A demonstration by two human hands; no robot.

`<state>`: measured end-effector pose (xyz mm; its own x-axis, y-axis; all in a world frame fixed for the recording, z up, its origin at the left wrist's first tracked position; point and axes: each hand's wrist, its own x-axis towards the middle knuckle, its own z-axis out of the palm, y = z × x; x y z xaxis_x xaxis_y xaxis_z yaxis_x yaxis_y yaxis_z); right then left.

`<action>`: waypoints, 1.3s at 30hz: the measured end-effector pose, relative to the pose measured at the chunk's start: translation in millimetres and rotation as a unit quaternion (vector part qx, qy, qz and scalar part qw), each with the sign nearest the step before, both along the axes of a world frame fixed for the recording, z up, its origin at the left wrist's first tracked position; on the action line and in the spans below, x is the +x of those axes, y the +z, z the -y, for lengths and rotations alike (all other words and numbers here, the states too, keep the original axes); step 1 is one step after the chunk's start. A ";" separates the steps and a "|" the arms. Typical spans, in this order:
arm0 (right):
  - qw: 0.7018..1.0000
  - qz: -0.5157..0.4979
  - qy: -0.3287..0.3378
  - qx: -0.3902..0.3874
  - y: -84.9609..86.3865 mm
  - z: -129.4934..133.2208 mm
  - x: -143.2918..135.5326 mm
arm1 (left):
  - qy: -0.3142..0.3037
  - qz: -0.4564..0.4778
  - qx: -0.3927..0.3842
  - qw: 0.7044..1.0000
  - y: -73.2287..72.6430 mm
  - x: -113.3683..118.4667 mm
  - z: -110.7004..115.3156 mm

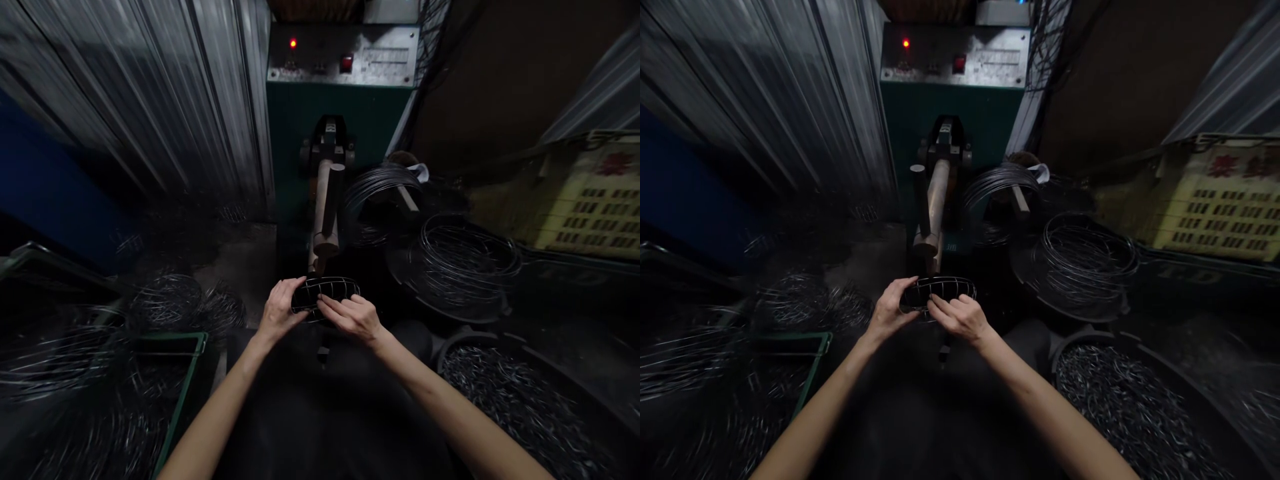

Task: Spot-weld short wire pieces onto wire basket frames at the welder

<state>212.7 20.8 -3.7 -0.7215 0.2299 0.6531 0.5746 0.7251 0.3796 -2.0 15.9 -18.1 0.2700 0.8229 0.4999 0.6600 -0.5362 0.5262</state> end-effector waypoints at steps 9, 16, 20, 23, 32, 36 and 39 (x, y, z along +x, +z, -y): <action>1.000 0.003 -0.010 0.013 3.0 6.0 -1.3 | -0.005 0.002 -0.015 1.000 -0.8 2.1 3.8; 0.999 -0.013 -0.033 0.029 11.0 6.4 -4.7 | -0.005 0.010 -0.003 1.000 2.9 4.5 -2.3; 0.999 -0.009 -0.036 0.030 10.2 -2.6 -6.1 | 0.002 0.016 0.004 1.000 1.5 2.7 -15.6; 0.999 -0.004 -0.041 0.025 7.5 -6.2 -6.0 | -0.002 0.005 0.006 1.000 0.6 1.3 -21.1; 0.998 0.004 -0.043 0.036 -0.8 -9.1 -7.9 | -0.002 -0.007 0.016 1.000 1.9 -0.1 -23.1; 0.999 0.010 -0.037 0.026 -1.6 -14.1 -5.7 | -0.008 -0.003 0.006 1.000 1.8 -1.2 -27.9; 0.999 -0.009 0.001 0.037 5.3 -8.2 -5.0 | -0.001 -0.013 -0.003 1.000 4.0 -1.7 -20.2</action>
